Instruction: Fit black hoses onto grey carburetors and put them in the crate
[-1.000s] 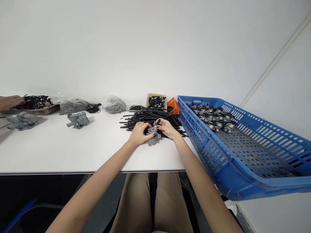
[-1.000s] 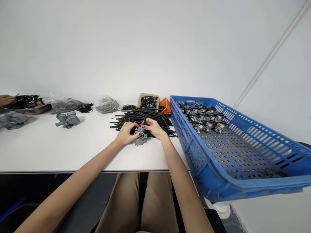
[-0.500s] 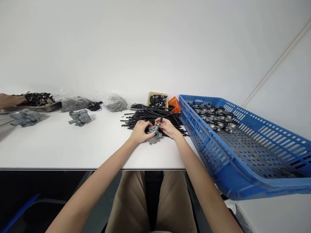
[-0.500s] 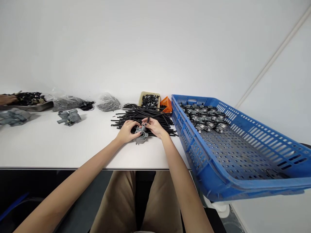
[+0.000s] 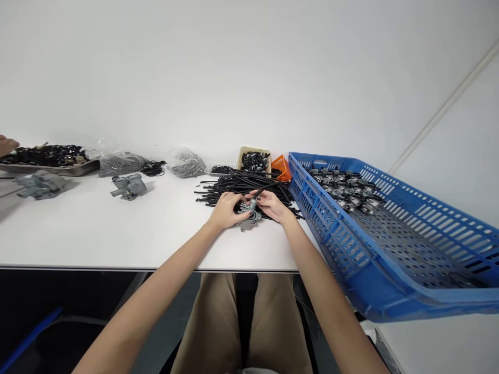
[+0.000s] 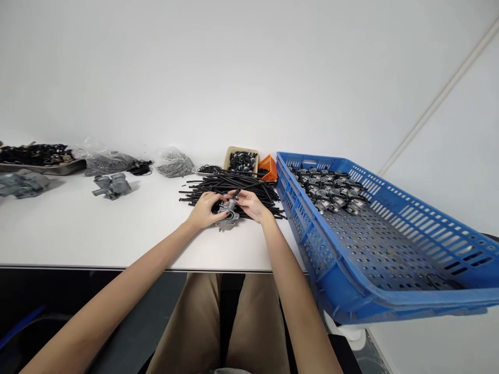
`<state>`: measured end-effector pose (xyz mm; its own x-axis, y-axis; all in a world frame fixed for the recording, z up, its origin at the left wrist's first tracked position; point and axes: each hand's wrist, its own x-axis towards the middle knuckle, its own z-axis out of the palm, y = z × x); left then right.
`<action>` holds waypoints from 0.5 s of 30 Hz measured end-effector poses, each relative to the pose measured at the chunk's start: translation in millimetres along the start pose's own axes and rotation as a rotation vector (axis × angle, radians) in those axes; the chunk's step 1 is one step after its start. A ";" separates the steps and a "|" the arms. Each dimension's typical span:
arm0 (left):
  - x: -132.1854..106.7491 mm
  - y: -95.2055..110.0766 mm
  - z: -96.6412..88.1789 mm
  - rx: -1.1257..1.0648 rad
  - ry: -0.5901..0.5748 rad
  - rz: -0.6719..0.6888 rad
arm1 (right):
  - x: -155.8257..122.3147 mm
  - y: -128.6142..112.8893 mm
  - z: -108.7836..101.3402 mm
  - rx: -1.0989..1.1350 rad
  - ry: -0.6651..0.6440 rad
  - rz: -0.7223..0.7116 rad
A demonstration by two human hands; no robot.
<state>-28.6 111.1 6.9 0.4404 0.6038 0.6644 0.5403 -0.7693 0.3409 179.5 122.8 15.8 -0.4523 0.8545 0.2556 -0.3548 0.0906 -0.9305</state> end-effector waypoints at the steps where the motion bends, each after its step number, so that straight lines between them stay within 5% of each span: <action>1: 0.1 0.0 0.0 0.001 -0.001 0.000 | -0.5 -0.6 0.4 0.002 -0.005 -0.001; 15: -0.3 0.4 -0.2 0.008 -0.002 -0.003 | 1.2 -0.4 2.1 -0.033 0.034 0.014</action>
<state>-28.6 110.6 6.9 0.4407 0.6062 0.6620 0.5470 -0.7661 0.3374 177.4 122.7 17.0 -0.4285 0.8729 0.2335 -0.3209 0.0945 -0.9424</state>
